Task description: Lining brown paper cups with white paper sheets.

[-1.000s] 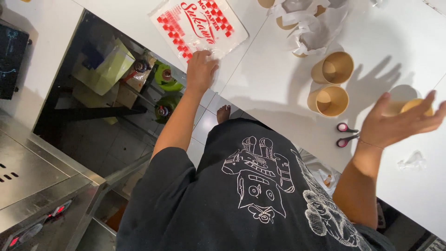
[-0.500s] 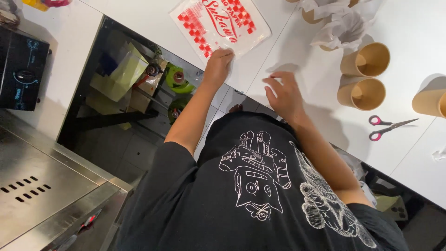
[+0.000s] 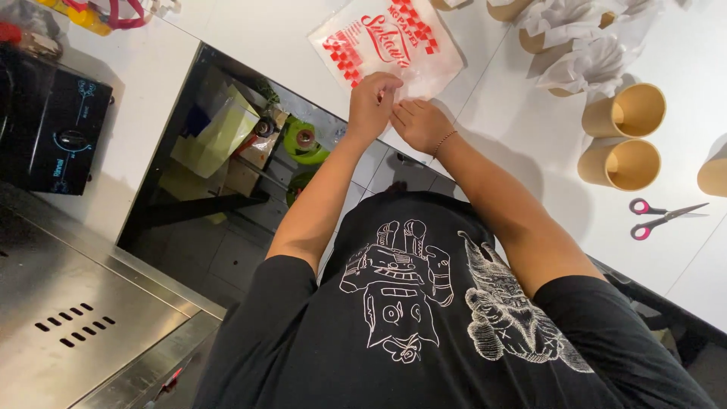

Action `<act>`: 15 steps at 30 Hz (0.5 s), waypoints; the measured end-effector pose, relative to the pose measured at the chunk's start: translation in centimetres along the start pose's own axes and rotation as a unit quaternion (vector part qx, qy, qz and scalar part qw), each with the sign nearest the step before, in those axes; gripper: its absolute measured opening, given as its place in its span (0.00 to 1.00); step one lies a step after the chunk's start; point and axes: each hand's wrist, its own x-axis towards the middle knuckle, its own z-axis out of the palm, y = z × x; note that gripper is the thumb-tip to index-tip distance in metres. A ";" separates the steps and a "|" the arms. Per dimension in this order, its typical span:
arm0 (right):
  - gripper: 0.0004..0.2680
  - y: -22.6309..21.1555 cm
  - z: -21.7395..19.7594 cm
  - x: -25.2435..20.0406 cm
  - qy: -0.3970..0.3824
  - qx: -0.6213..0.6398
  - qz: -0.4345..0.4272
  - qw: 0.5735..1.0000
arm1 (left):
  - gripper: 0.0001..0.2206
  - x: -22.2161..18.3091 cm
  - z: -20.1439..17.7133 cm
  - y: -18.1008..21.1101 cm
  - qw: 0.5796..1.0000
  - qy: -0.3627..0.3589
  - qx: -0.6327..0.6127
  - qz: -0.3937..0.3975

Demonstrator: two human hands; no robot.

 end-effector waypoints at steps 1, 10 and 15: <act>0.07 -0.1 -0.1 0.2 0.003 0.002 -0.022 1.000 | 0.10 0.2 -0.5 0.3 1.000 0.003 0.005 0.014; 0.03 -0.3 -7.0 4.9 0.010 0.029 -0.035 0.999 | 0.10 2.2 -2.6 1.0 0.997 -0.014 0.047 0.051; 0.01 -0.3 -9.0 6.6 0.050 0.029 -0.003 0.998 | 0.10 2.4 -3.4 0.5 0.997 -0.016 0.048 0.063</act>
